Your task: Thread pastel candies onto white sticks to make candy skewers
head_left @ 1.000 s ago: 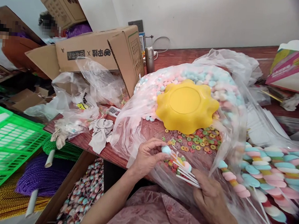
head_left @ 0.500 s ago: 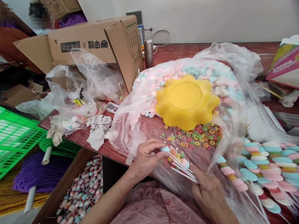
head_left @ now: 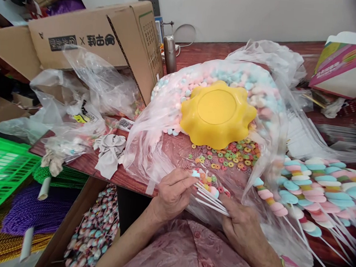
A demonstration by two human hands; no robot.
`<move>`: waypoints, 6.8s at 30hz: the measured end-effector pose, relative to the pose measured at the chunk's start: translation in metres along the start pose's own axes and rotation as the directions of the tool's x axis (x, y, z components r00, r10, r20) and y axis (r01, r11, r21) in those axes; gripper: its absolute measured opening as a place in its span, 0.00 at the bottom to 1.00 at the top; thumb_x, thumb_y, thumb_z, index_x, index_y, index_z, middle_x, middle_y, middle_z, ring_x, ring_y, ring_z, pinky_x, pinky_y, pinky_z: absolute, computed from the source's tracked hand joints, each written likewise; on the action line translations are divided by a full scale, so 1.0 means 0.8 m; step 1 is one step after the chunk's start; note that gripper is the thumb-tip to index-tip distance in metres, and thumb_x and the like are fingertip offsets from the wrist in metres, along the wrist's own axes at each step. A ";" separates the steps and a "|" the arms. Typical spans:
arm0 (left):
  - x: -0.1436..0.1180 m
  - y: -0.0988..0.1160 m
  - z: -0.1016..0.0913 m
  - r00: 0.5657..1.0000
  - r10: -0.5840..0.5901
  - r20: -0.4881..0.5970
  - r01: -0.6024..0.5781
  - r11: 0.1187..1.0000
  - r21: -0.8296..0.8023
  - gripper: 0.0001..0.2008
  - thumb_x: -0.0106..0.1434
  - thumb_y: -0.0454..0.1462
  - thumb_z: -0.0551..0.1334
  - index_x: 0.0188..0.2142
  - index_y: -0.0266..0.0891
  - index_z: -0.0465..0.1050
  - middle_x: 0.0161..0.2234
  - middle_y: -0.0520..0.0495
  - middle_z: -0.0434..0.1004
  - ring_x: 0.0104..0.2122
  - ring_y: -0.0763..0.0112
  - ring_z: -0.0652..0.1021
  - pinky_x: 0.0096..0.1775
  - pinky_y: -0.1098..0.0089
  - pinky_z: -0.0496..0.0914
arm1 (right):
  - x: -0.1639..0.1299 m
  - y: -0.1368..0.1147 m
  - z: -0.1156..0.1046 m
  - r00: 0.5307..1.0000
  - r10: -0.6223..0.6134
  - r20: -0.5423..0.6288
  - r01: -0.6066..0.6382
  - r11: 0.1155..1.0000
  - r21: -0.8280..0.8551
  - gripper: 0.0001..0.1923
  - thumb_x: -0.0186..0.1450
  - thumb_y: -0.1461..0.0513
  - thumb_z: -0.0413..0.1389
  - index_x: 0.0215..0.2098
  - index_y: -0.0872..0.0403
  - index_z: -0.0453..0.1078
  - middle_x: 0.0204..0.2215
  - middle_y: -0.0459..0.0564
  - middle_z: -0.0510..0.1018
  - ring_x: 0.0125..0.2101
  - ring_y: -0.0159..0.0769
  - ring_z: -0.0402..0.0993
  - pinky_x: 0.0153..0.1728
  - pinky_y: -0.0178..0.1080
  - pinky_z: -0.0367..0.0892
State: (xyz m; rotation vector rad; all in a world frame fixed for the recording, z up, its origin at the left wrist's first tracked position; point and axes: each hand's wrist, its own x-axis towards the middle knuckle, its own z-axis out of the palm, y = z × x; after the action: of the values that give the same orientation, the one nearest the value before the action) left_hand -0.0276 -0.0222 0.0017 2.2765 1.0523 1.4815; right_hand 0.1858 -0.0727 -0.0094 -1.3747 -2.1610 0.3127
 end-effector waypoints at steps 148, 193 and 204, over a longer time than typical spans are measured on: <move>0.016 0.007 0.069 0.650 -0.578 0.493 0.619 0.027 -0.785 0.41 0.48 0.37 0.77 0.60 0.46 0.65 0.31 0.54 0.76 0.38 0.65 0.83 0.41 0.68 0.76 | 0.003 0.024 0.024 0.947 -0.048 -0.319 0.131 0.961 0.243 0.16 0.61 0.69 0.50 0.42 0.52 0.76 0.22 0.43 0.80 0.16 0.31 0.72 0.19 0.31 0.68; 0.032 -0.025 0.005 0.783 -0.603 0.155 0.601 0.668 -0.439 0.11 0.52 0.31 0.69 0.37 0.40 0.83 0.37 0.46 0.81 0.36 0.71 0.78 0.38 0.73 0.74 | 0.011 0.015 0.022 0.989 0.025 -0.143 0.002 0.983 0.181 0.14 0.62 0.72 0.46 0.35 0.56 0.72 0.19 0.42 0.72 0.16 0.28 0.63 0.20 0.32 0.59; 0.023 -0.013 0.018 0.815 -0.575 0.078 0.549 0.722 -0.421 0.09 0.54 0.31 0.67 0.35 0.39 0.82 0.38 0.45 0.81 0.38 0.69 0.81 0.37 0.73 0.76 | -0.004 0.012 0.011 0.990 0.086 -0.110 -0.061 0.975 0.215 0.14 0.63 0.71 0.47 0.36 0.55 0.74 0.25 0.47 0.79 0.22 0.32 0.74 0.24 0.32 0.66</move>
State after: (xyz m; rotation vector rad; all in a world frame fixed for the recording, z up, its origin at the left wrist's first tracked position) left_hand -0.0155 0.0001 0.0023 1.4346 1.1583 1.3421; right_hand 0.1887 -0.0702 -0.0220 -1.3197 -1.9228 0.4634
